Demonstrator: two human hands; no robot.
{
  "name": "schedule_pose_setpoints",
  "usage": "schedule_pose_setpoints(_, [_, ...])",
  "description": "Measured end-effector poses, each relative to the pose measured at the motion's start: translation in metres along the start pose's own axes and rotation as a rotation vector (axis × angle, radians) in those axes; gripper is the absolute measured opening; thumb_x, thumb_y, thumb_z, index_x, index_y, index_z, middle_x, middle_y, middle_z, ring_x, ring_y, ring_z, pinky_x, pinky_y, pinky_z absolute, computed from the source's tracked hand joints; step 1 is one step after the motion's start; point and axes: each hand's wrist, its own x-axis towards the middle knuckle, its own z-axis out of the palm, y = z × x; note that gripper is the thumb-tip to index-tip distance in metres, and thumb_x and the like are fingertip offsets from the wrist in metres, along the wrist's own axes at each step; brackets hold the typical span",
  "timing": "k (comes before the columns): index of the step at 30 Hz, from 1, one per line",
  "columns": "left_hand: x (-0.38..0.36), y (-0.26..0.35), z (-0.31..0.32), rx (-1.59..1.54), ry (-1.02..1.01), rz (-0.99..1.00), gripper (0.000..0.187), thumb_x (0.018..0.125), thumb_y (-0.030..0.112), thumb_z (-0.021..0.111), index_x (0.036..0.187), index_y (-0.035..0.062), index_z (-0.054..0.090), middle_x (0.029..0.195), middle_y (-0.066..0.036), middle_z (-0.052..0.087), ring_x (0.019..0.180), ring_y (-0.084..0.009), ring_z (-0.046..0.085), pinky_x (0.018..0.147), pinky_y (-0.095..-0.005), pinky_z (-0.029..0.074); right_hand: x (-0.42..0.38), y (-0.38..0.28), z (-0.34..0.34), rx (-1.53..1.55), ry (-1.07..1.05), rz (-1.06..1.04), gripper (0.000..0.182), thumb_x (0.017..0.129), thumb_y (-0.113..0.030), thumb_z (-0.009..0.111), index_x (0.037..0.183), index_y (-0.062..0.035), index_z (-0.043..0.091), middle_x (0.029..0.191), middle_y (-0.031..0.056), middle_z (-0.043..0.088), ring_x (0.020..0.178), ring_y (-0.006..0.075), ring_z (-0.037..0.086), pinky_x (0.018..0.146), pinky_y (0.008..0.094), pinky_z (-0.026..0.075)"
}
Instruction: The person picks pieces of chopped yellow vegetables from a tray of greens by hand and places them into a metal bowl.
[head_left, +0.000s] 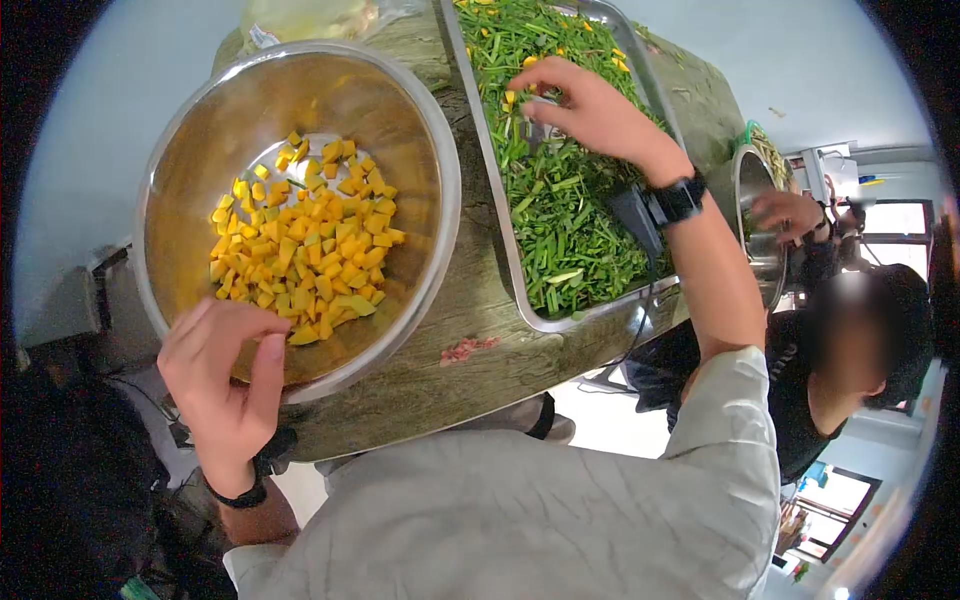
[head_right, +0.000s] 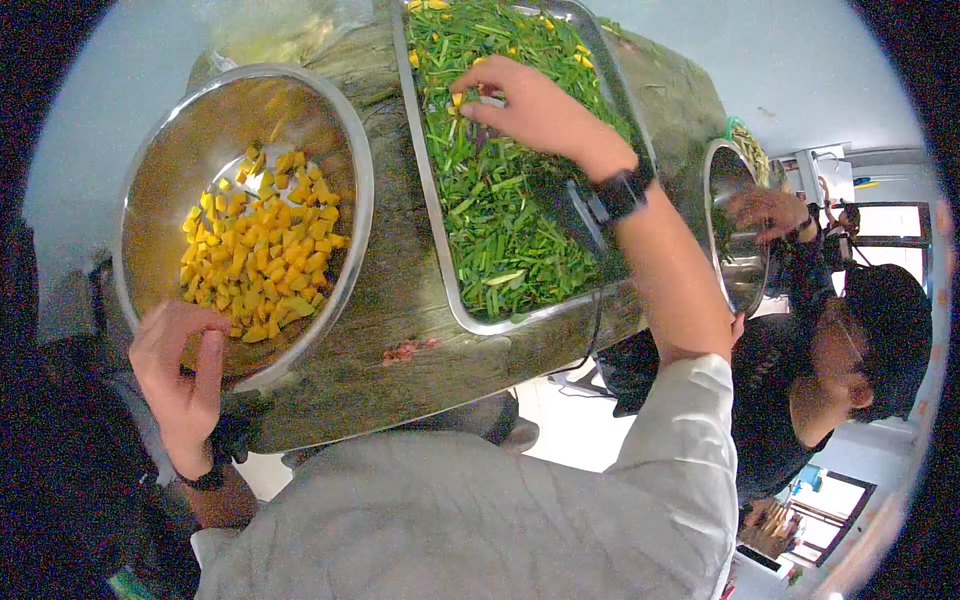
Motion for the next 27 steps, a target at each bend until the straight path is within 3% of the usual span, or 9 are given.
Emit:
schedule_pose_setpoints(4, [-0.001,-0.001,0.001,-0.002,-0.011,-0.003,0.006,0.081,0.004,0.072,0.086,0.0027,0.070,0.082,-0.012,0.071,0.073,-0.0336,0.067,0.069,-0.0396,0.050,0.018,0.017,0.006,-0.077,0.014,-0.003,0.022,0.096,-0.020,0.079,0.113,-0.0060,0.077,0.096,0.0051,0.074,0.088,0.0164,0.067,0.080,0.0335,0.055])
schedule_pose_setpoints(7, [-0.002,-0.002,0.001,0.008,-0.017,0.000,0.005,0.082,0.003,0.072,0.087,0.0024,0.070,0.082,-0.013,0.071,0.073,-0.0337,0.067,0.069,-0.0396,0.050,0.021,0.023,0.010,-0.070,-0.009,0.055,0.023,0.091,-0.026,0.081,0.102,-0.0061,0.079,0.091,0.0100,0.077,0.080,0.0232,0.073,0.075,0.0393,0.059])
schedule_pose_setpoints(10, [-0.002,-0.003,0.002,-0.008,-0.009,-0.009,0.004,0.082,0.002,0.071,0.086,0.0020,0.069,0.082,-0.013,0.071,0.073,-0.0336,0.067,0.070,-0.0396,0.050,0.019,0.017,0.017,-0.252,0.013,0.029,0.017,0.093,-0.020,0.082,0.097,-0.0037,0.078,0.082,0.0048,0.073,0.073,0.0175,0.066,0.075,0.0331,0.056])
schedule_pose_setpoints(16, [-0.007,-0.003,0.002,-0.015,-0.041,-0.055,0.011,0.092,0.012,0.068,0.088,0.0019,0.070,0.085,-0.012,0.072,0.081,-0.0319,0.069,0.079,-0.0398,0.052,0.014,0.028,0.013,-0.195,0.144,-0.172,0.017,0.094,-0.019,0.082,0.098,-0.0036,0.076,0.089,0.0040,0.074,0.079,0.0151,0.067,0.071,0.0320,0.055])
schedule_pose_setpoints(17, [-0.007,-0.003,0.001,-0.006,-0.044,-0.056,0.011,0.092,0.012,0.068,0.088,0.0018,0.070,0.085,-0.012,0.072,0.081,-0.0320,0.069,0.079,-0.0398,0.053,0.010,0.027,0.008,-0.151,0.115,-0.140,0.016,0.098,-0.019,0.078,0.099,-0.0037,0.076,0.094,0.0025,0.076,0.084,0.0111,0.068,0.070,0.0294,0.055])
schedule_pose_setpoints(20, [-0.006,0.000,0.000,-0.010,-0.062,-0.084,0.011,0.093,0.012,0.068,0.089,0.0016,0.070,0.086,-0.013,0.072,0.083,-0.0320,0.070,0.081,-0.0404,0.053,-0.006,-0.039,-0.025,0.044,0.019,0.237,0.008,0.095,-0.004,0.078,0.103,-0.0016,0.076,0.095,0.0042,0.077,0.087,0.0097,0.071,0.073,0.0273,0.058])
schedule_pose_setpoints(21, [-0.005,-0.001,0.001,-0.008,-0.049,-0.057,0.007,0.089,0.008,0.068,0.088,0.0014,0.070,0.085,-0.013,0.072,0.080,-0.0326,0.069,0.078,-0.0400,0.052,-0.012,-0.043,-0.027,0.080,0.033,0.264,0.007,0.096,-0.009,0.079,0.099,-0.0034,0.075,0.089,0.0012,0.076,0.076,0.0050,0.065,0.067,0.0245,0.053])
schedule_pose_setpoints(24, [-0.003,-0.003,0.003,-0.008,-0.008,0.006,0.004,0.083,0.002,0.069,0.087,0.0011,0.069,0.082,-0.013,0.071,0.074,-0.0336,0.067,0.072,-0.0392,0.051,-0.023,-0.072,-0.033,0.300,0.091,0.316,0.006,0.096,-0.008,0.078,0.099,-0.0033,0.075,0.091,0.0013,0.076,0.075,0.0052,0.064,0.068,0.0233,0.052])
schedule_pose_setpoints(27, [-0.002,-0.002,0.003,-0.023,0.004,0.011,0.004,0.083,0.001,0.069,0.087,0.0011,0.069,0.082,-0.013,0.071,0.074,-0.0332,0.067,0.072,-0.0392,0.051,-0.020,-0.099,-0.030,0.443,0.112,-0.051,0.010,0.098,-0.004,0.075,0.107,-0.0038,0.077,0.093,0.0024,0.077,0.077,0.0055,0.065,0.067,0.0213,0.051])
